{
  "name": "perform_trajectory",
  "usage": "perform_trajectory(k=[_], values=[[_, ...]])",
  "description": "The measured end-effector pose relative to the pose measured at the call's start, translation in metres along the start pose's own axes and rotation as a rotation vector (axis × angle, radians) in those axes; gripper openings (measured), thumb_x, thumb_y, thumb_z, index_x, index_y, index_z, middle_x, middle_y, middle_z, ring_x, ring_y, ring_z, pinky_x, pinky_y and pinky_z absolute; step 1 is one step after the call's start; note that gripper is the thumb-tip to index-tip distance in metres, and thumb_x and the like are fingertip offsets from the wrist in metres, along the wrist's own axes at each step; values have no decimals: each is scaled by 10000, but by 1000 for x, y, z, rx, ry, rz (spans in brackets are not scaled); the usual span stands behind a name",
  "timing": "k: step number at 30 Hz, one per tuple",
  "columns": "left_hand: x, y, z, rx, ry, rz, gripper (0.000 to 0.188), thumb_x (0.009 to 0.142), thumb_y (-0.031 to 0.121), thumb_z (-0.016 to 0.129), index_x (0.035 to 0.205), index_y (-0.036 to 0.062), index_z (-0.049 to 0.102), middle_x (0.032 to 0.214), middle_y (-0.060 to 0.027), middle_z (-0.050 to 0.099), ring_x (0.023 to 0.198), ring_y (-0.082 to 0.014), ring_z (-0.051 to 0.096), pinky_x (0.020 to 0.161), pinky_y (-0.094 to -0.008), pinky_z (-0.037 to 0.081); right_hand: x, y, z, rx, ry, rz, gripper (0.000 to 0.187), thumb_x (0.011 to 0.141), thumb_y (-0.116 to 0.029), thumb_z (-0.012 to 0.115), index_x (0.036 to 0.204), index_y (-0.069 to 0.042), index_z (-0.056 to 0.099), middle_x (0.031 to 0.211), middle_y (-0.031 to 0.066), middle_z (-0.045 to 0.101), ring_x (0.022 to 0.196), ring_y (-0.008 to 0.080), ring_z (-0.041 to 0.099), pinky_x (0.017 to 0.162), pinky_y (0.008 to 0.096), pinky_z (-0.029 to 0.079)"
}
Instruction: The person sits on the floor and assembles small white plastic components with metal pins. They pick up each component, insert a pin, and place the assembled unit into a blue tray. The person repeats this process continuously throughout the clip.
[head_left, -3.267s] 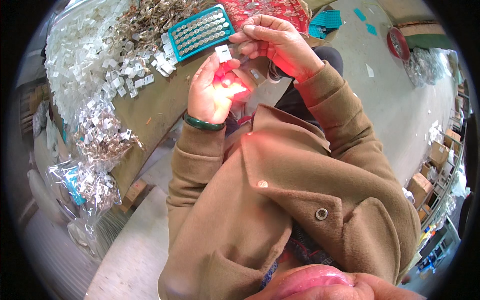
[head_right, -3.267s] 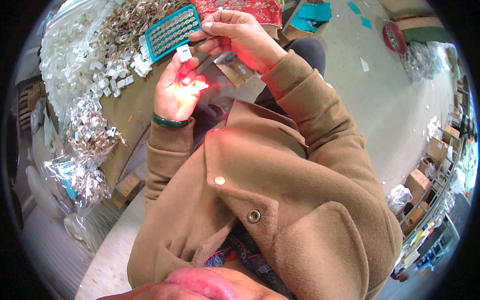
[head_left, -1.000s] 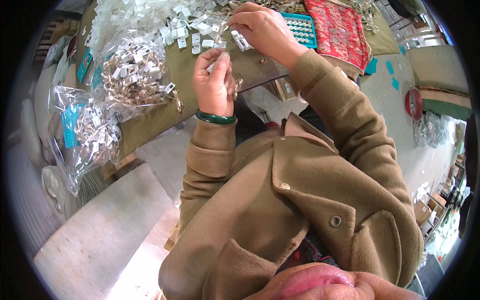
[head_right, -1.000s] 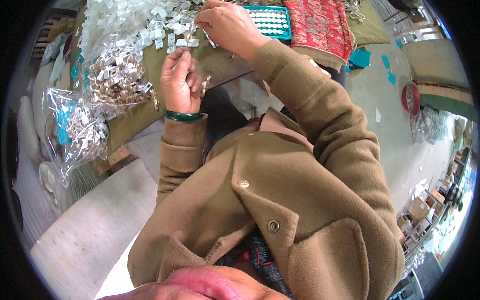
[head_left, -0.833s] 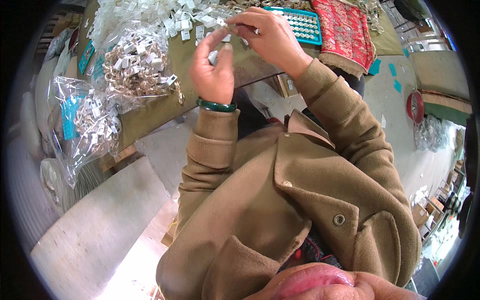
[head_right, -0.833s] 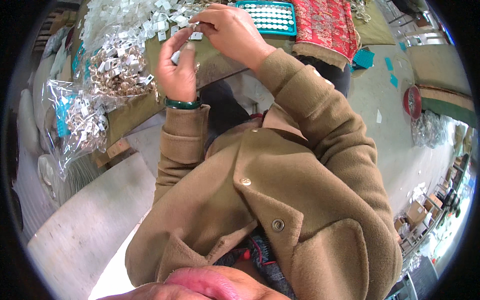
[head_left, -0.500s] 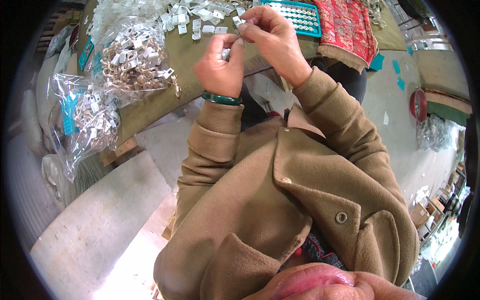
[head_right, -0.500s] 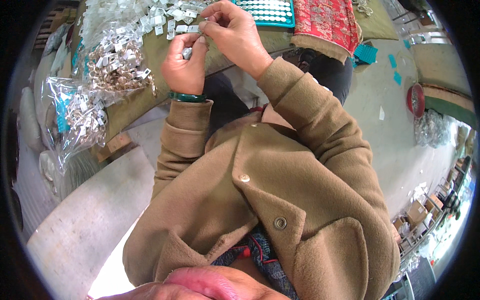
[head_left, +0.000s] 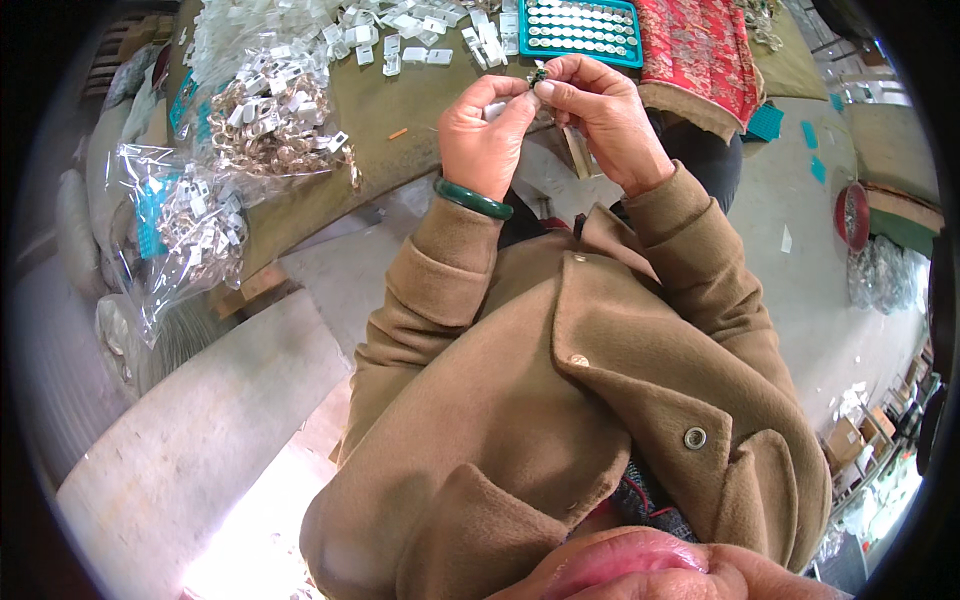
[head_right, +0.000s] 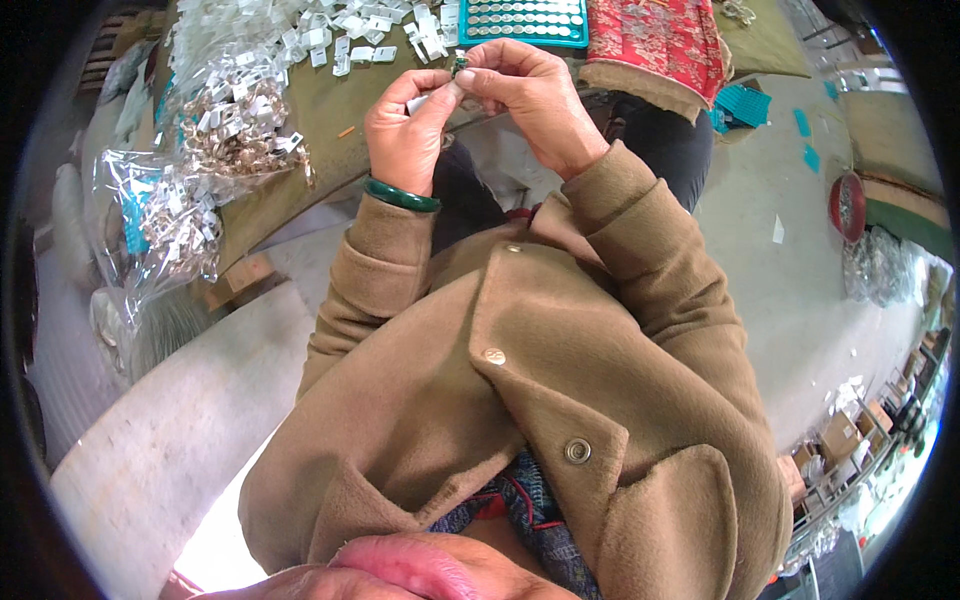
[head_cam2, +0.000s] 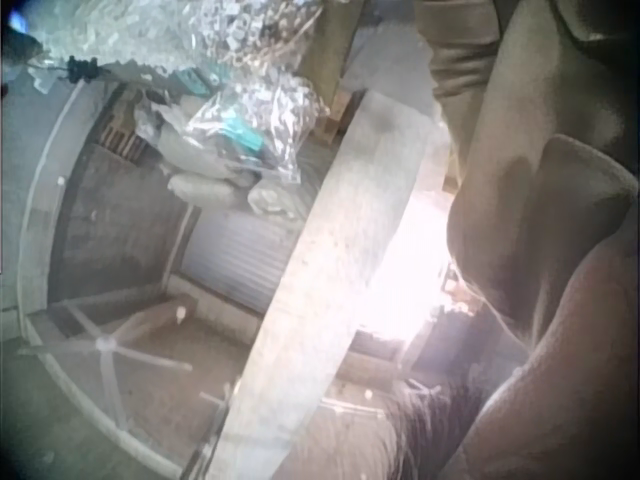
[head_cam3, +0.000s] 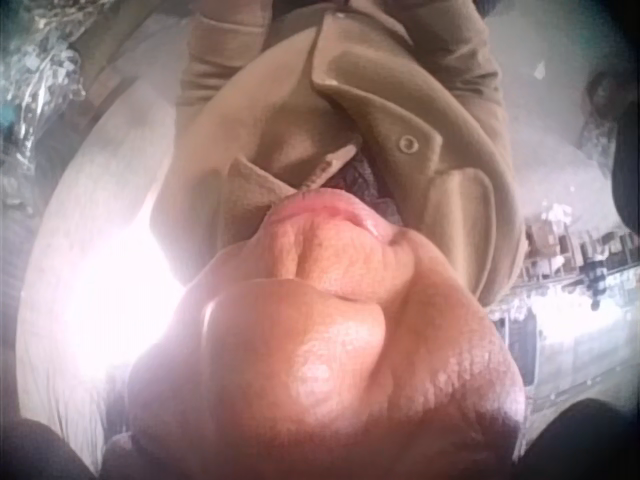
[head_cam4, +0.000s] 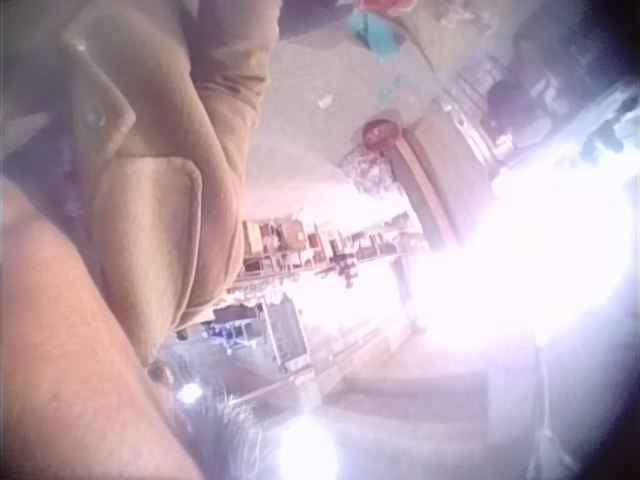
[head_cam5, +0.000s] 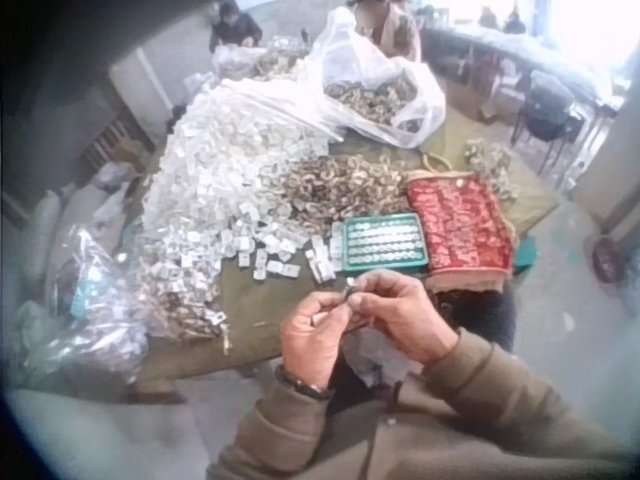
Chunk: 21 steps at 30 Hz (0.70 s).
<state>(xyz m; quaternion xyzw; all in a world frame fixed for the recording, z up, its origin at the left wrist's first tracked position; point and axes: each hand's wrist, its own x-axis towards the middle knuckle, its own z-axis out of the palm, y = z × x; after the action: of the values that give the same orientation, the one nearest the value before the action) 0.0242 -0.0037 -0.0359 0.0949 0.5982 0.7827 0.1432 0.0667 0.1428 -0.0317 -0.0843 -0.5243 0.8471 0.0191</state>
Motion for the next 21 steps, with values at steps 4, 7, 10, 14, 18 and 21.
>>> perform_trajectory(k=[4, 7, 10, 14, 18, 21], values=[[7, 11, -10, 80, -132, -57, 76, 843, 31, 686, 908, -8, 689, 815, 12, 648, 740, -53, 568, 682, -207, 483, 0, -4, 0, 57, -47, 16, 65, 942, -70, 613, 1007, -73, 617, 884, -24, 609, 725, 48, 550, 653, 195, 463], [7, 24, -26, 383, -203, -158, 90, 836, 57, 699, 912, 8, 703, 817, 22, 656, 745, -44, 569, 683, -198, 477, -1, -10, 0, 196, -7, 125, 65, 958, -70, 588, 1021, -83, 593, 877, -22, 598, 684, 57, 554, 623, 201, 479], [22, 34, -46, 454, -106, -203, 137, 872, 107, 682, 994, 72, 735, 812, 39, 669, 630, -10, 508, 553, -170, 417, -2, -15, 0, 210, 20, 218, 47, 965, -82, 579, 1011, -94, 579, 845, -24, 582, 647, 58, 550, 588, 197, 480], [65, 38, -76, 1050, 141, 224, 197, 839, 163, 701, 1028, 120, 740, 942, -31, 700, 793, -154, 647, 699, -290, 530, -4, -12, 4, 93, -128, 183, 40, 957, -105, 595, 991, -103, 573, 808, -28, 572, 644, 45, 542, 573, 180, 454], [83, 27, -87, 1530, 80, 429, 248, 799, 180, 702, 1044, 146, 715, 1095, -77, 666, 957, -293, 650, 835, -389, 528, -5, -5, 7, -22, -205, 153, 43, 933, -114, 622, 945, -94, 586, 803, -36, 573, 677, 43, 529, 624, 185, 423], [78, 27, -84, 1536, 35, 337, 195, 793, 181, 712, 978, 120, 699, 1029, -64, 667, 910, -287, 651, 791, -391, 527, -6, -4, 6, -61, -191, 76, 63, 918, -116, 631, 896, -84, 581, 803, -30, 568, 711, 55, 531, 675, 203, 430]])
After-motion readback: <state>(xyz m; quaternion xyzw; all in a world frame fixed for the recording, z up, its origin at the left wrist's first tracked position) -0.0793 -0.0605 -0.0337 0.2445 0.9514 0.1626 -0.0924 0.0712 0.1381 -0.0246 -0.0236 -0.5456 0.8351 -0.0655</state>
